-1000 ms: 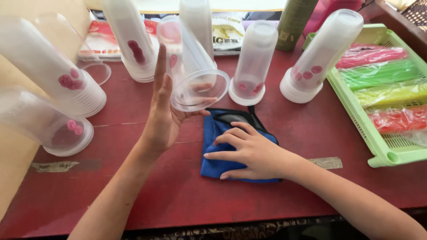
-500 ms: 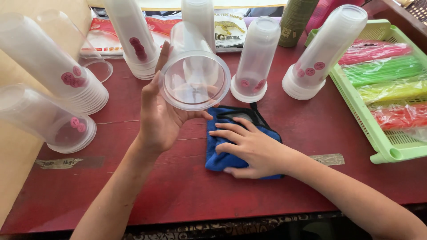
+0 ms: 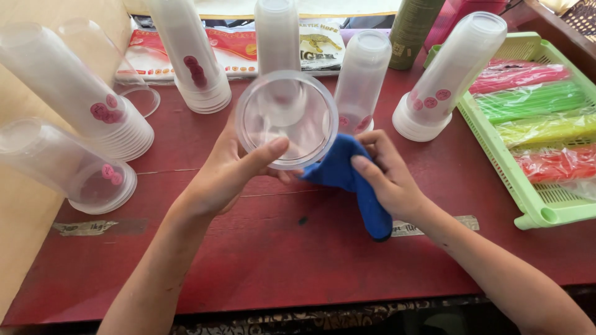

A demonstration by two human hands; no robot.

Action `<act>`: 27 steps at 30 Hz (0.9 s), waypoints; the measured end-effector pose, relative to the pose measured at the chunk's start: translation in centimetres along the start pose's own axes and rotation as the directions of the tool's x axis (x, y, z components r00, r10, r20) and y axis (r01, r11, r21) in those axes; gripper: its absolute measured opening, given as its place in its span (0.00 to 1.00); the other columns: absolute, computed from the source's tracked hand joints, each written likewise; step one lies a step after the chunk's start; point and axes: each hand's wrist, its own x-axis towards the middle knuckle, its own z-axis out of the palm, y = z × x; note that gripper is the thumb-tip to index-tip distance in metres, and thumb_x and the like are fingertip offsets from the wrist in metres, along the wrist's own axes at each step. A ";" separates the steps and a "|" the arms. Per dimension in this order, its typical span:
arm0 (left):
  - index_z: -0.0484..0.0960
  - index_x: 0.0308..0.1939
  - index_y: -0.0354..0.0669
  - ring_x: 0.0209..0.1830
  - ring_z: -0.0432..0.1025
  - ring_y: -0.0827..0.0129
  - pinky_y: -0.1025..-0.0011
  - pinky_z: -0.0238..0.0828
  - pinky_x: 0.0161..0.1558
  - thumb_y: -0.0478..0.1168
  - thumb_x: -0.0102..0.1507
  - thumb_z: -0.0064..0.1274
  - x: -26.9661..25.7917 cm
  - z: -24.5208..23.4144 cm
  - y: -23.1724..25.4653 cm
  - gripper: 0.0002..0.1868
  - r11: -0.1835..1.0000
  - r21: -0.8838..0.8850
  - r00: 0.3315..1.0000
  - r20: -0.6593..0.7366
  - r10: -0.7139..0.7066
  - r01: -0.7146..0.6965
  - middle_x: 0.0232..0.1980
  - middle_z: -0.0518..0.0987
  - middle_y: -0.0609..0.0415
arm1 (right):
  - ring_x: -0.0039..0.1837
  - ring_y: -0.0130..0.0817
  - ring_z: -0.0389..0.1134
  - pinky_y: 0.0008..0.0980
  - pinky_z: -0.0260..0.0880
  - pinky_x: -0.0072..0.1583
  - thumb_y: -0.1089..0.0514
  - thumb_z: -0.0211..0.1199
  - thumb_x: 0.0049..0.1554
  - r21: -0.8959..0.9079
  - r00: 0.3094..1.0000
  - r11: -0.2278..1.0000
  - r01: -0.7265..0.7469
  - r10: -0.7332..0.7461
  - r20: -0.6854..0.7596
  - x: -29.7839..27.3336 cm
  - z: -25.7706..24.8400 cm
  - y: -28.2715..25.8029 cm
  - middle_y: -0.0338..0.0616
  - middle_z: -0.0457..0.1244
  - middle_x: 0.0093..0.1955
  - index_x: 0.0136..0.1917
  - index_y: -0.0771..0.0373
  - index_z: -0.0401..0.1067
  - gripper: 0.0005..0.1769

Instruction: Cleaning plastic cups by wiping them with a blue cloth

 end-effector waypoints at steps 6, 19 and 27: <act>0.69 0.69 0.39 0.17 0.75 0.67 0.75 0.71 0.17 0.65 0.63 0.38 -0.1 0.5 1.4 0.40 0.957 0.237 0.984 0.029 -0.178 0.167 0.22 0.79 0.44 | 0.44 0.20 0.53 0.22 0.56 0.47 0.51 0.51 0.68 0.243 0.993 0.968 0.063 -0.036 -0.113 -1.0 0.1 0.1 0.35 0.54 0.45 0.64 0.57 0.55 0.15; 0.75 0.67 0.50 0.56 0.77 0.53 0.56 0.69 0.46 0.82 0.53 0.28 -0.6 -1.1 -1.3 0.54 0.509 0.830 0.973 0.179 0.142 -0.227 0.62 0.79 0.50 | 0.54 0.31 0.67 0.30 0.69 0.57 0.51 0.50 0.67 0.493 0.947 0.861 -0.127 0.253 -0.198 -0.3 0.6 -2.3 0.47 0.63 0.54 0.59 0.60 0.60 0.13; 0.77 0.60 0.37 0.56 0.77 0.54 0.57 0.73 0.47 0.70 0.49 0.64 -0.3 -0.2 -1.4 0.48 0.467 0.866 0.984 0.174 0.046 -0.175 0.65 0.78 0.47 | 0.50 0.23 0.67 0.23 0.68 0.52 0.49 0.54 0.66 0.471 0.926 0.854 -0.223 0.336 -0.172 0.1 0.4 -1.0 0.39 0.65 0.49 0.60 0.60 0.62 0.15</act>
